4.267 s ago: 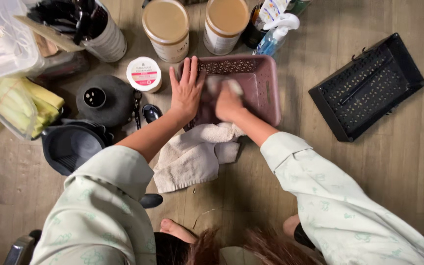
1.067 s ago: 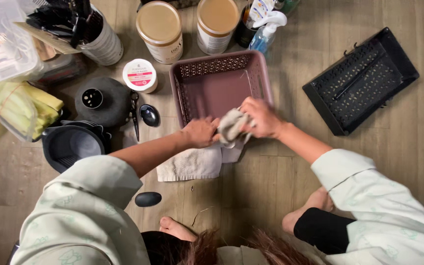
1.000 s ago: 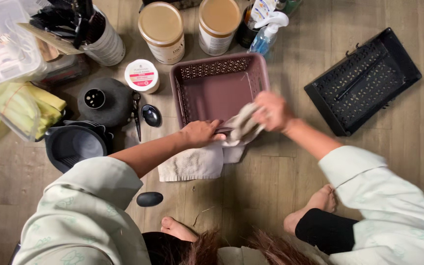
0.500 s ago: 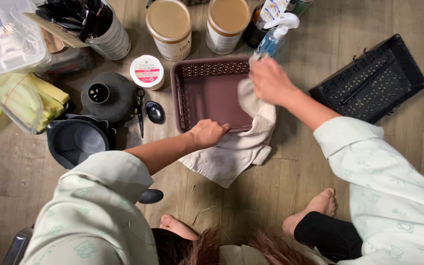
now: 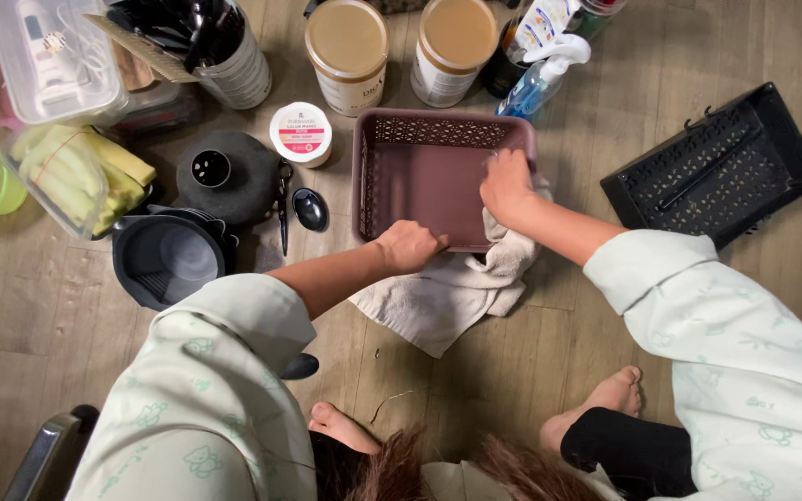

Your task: The person cleans a plastic basket and various containers using a spray bottle and cloth, then organizes them into the basket. They also wipe a metal cup and place it inside.

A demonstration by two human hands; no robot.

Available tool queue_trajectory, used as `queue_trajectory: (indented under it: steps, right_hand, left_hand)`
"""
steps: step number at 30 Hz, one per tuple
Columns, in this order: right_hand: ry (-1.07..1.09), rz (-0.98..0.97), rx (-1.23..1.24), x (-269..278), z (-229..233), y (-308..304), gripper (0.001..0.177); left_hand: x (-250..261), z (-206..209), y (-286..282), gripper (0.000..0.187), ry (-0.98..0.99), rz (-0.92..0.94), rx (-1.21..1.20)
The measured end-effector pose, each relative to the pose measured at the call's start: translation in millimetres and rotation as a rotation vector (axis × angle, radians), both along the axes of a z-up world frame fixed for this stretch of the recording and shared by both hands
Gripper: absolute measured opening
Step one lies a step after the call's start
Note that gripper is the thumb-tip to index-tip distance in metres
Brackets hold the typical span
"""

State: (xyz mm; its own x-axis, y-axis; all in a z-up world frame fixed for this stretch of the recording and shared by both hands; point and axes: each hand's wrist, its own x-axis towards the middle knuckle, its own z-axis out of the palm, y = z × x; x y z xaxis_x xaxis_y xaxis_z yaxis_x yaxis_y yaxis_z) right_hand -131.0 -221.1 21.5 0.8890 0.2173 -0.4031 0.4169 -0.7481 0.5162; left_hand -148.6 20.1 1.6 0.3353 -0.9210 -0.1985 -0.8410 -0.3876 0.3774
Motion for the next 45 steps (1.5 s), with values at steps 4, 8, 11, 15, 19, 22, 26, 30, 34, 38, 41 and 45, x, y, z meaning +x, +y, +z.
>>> queue_trajectory:
  steps: [4, 8, 11, 15, 19, 22, 26, 30, 34, 38, 41, 45]
  right_hand:
    - [-0.337, 0.186, 0.140, 19, 5, 9, 0.022]
    - [-0.176, 0.316, -0.078, 32, 2, 6, 0.024]
    - [-0.072, 0.292, -0.220, 26, -9, 5, 0.031]
    - [-0.047, 0.105, -0.132, 5, -33, 0, 0.034]
    - [0.021, -0.015, 0.021, -6, -63, -1, 0.034]
    - [0.381, -0.070, 0.147, -17, -81, -21, 0.030]
    - [0.648, -0.058, 0.264, -20, -91, -30, 0.023]
    - [0.038, 0.155, 0.145, 1, -64, -38, 0.025]
    - [-0.101, 0.240, 0.173, 34, -7, -56, 0.019]
    - [0.342, 0.174, 0.024, -2, 11, -36, 0.044]
    - [0.554, 0.080, 0.168, -17, 7, -22, 0.043]
    - [0.726, -0.176, 0.330, -5, -7, -18, 0.026]
  left_hand:
    - [6, 3, -7, 0.040, 0.028, -0.043, 0.046]
    - [3, 11, -5, 0.044, 0.039, -0.019, 0.086]
    - [-2, 19, -3, 0.044, 0.029, 0.043, 0.094]
    - [-8, 26, -6, 0.040, 0.085, 0.124, 0.116]
    - [-10, 26, -5, 0.041, 0.055, 0.119, 0.118]
    - [-13, 18, -12, 0.033, 0.063, 0.136, 0.098]
    - [-13, 8, -16, 0.034, 0.027, 0.096, 0.066]
    - [-10, -1, -22, 0.036, 0.000, -0.015, 0.010]
    - [-8, -5, -18, 0.035, -0.010, 0.018, 0.026]
    - [-9, -1, -25, 0.034, 0.006, 0.043, 0.085]
    - [-14, 3, -25, 0.032, 0.007, 0.097, 0.054]
    - [-15, 6, -25, 0.032, 0.007, 0.128, 0.083]
